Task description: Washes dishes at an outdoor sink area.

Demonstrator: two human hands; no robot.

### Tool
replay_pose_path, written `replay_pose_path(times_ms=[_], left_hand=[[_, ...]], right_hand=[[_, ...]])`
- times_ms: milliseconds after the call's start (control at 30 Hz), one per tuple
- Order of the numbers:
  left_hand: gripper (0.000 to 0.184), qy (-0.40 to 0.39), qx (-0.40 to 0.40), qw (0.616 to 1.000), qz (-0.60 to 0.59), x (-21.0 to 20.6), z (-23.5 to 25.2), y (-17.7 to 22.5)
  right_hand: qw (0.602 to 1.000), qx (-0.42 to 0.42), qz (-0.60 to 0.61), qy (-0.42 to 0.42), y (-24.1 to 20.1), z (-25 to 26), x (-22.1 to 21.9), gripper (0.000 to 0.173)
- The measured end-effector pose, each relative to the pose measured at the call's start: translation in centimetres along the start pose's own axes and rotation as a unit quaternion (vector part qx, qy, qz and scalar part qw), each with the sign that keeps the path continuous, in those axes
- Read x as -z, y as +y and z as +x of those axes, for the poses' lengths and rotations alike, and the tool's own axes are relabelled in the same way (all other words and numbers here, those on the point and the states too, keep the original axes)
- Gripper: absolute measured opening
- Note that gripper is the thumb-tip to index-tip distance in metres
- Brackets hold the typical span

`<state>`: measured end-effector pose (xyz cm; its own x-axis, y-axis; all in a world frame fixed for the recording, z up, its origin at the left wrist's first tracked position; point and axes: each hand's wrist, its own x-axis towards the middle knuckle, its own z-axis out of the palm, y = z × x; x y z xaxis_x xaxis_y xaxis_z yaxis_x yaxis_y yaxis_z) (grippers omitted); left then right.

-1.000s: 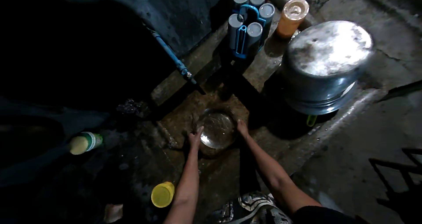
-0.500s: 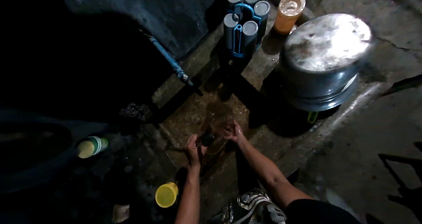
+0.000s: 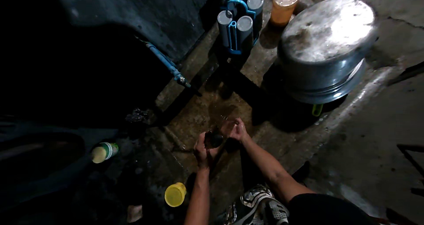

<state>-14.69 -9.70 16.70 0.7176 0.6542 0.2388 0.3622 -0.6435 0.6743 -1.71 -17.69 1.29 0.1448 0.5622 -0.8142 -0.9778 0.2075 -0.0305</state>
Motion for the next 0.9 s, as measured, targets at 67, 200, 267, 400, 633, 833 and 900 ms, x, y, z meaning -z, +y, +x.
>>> replay_pose_path(times_ms=[67,200,267,400,633,833,900], left_hand=[[0.055,-0.004,0.001,1.0,0.001,0.0,0.3,0.2],[0.059,-0.009,0.013,1.0,-0.001,0.3,1.0,-0.1],[0.06,-0.009,0.015,1.0,0.005,0.4,1.3,-0.3],[0.063,-0.013,0.012,1.0,0.007,0.6,1.5,-0.4],[0.068,-0.013,0.03,0.999,0.015,0.9,1.2,0.3],[0.066,-0.016,0.045,0.999,0.006,1.2,1.6,0.2],[0.065,-0.013,0.04,0.999,0.012,1.2,1.7,0.3]], right_hand=[[1.0,0.002,-0.003,-0.009,-0.1,-0.1,0.0,0.056],[0.999,-0.013,0.006,-0.043,-0.1,0.3,0.4,0.061],[0.998,-0.02,0.012,-0.055,-0.1,0.6,0.6,0.062],[0.998,-0.026,0.006,-0.063,-0.2,0.5,0.5,0.062],[0.995,-0.036,0.0,-0.091,-0.1,0.7,0.8,0.064],[0.994,-0.022,0.004,-0.107,0.1,1.1,1.2,0.062],[0.994,-0.028,0.006,-0.105,0.0,1.0,1.1,0.064]])
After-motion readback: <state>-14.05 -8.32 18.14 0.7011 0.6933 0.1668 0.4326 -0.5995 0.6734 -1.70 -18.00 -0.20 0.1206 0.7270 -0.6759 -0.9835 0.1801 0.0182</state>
